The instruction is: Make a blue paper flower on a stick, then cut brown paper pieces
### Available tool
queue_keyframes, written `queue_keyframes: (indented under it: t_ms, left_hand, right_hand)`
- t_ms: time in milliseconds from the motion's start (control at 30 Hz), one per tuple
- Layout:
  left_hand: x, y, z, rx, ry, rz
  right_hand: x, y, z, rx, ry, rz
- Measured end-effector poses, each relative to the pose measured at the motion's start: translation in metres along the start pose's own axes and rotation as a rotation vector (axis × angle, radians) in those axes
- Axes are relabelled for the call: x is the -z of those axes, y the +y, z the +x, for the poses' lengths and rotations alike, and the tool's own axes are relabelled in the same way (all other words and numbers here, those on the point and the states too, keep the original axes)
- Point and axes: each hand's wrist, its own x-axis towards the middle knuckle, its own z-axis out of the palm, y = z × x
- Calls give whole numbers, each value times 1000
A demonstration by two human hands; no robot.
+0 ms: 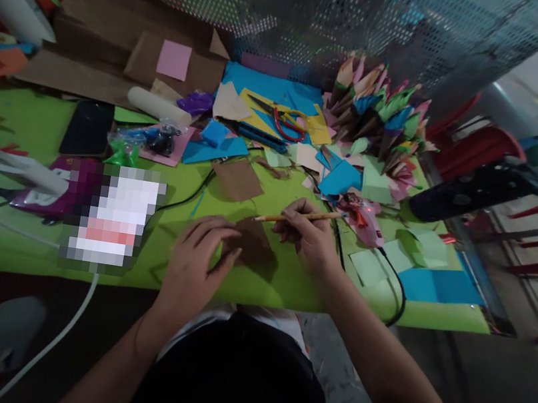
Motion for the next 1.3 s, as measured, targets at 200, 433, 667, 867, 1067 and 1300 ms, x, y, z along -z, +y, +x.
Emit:
queue_keyframes:
  t_ms: [200,433,667,867,1067,1300]
  left_hand:
    - [-3,2,15,95,22,-91]
    - [-6,4,15,161,-3,-140]
    - [-5,3,15,149,2,-142]
    - [-6,4,14,152,7,-136]
    - [-7,3,14,136,16,-117]
    - [-8,4,12,144,41,-86]
  right_hand:
    - [-6,-5,-10,-42,-27,64]
    - [-9,-4,-14,-67,-57,91]
    - [-9,-1,-14,-54,-78,66]
    - [-10,-1,-15,-61,-45,48]
    - [-11,1,-15,-44,-47,31]
    - [-11,1,-14,-38,-31,46]
